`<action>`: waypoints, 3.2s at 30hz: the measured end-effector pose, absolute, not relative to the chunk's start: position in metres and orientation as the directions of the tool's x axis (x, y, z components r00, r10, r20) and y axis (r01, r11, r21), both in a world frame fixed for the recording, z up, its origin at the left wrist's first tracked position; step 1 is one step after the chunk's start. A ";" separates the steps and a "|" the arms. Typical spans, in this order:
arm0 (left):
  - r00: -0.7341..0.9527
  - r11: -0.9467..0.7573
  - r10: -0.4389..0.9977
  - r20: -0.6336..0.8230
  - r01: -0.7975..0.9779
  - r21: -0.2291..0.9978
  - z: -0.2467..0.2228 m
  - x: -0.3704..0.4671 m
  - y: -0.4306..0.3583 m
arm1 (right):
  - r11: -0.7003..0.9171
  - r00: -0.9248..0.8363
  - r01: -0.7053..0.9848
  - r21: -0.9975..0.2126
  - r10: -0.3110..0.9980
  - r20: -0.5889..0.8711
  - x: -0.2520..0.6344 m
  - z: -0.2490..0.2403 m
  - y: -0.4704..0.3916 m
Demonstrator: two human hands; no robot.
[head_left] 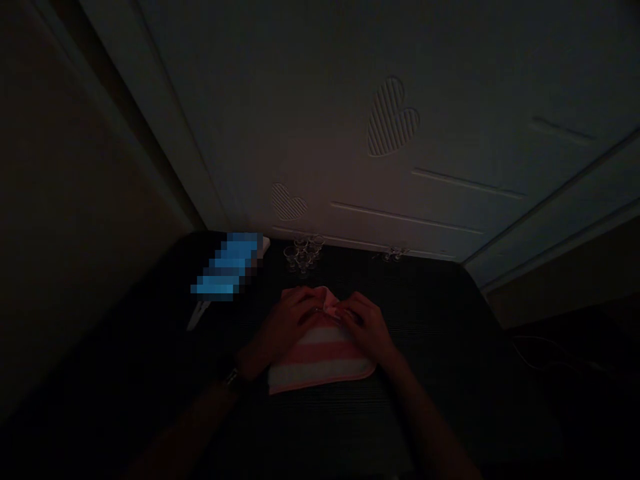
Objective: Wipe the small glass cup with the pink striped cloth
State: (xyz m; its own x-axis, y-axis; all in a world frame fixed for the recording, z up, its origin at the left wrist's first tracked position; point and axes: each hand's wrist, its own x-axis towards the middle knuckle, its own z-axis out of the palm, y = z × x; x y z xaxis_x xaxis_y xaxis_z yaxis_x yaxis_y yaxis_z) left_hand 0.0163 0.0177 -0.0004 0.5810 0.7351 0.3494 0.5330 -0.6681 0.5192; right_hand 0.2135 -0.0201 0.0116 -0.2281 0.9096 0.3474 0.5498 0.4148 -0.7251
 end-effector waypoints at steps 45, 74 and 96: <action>0.577 -0.661 0.741 0.344 0.535 0.526 0.000 0.016 0.018 | 0.261 -0.026 0.666 -0.699 0.944 0.328 0.229 0.005 -0.011; 0.582 -0.664 0.737 0.343 0.530 0.526 0.001 0.016 0.018 | 0.289 -0.132 0.725 -0.625 0.949 0.286 0.226 0.005 -0.011; 0.594 -0.676 0.730 0.338 0.555 0.485 -0.001 0.016 0.018 | 0.385 -0.279 0.613 -0.690 0.922 0.267 0.223 0.009 -0.013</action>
State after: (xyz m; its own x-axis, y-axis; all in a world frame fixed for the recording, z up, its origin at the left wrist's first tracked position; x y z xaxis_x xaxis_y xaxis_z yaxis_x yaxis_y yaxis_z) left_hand 0.0162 0.0180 -0.0012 0.5939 0.7302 0.3378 0.5550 -0.6758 0.4850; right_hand 0.2232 -0.0128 0.0087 -0.2788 0.9224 0.2675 0.6128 0.3853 -0.6899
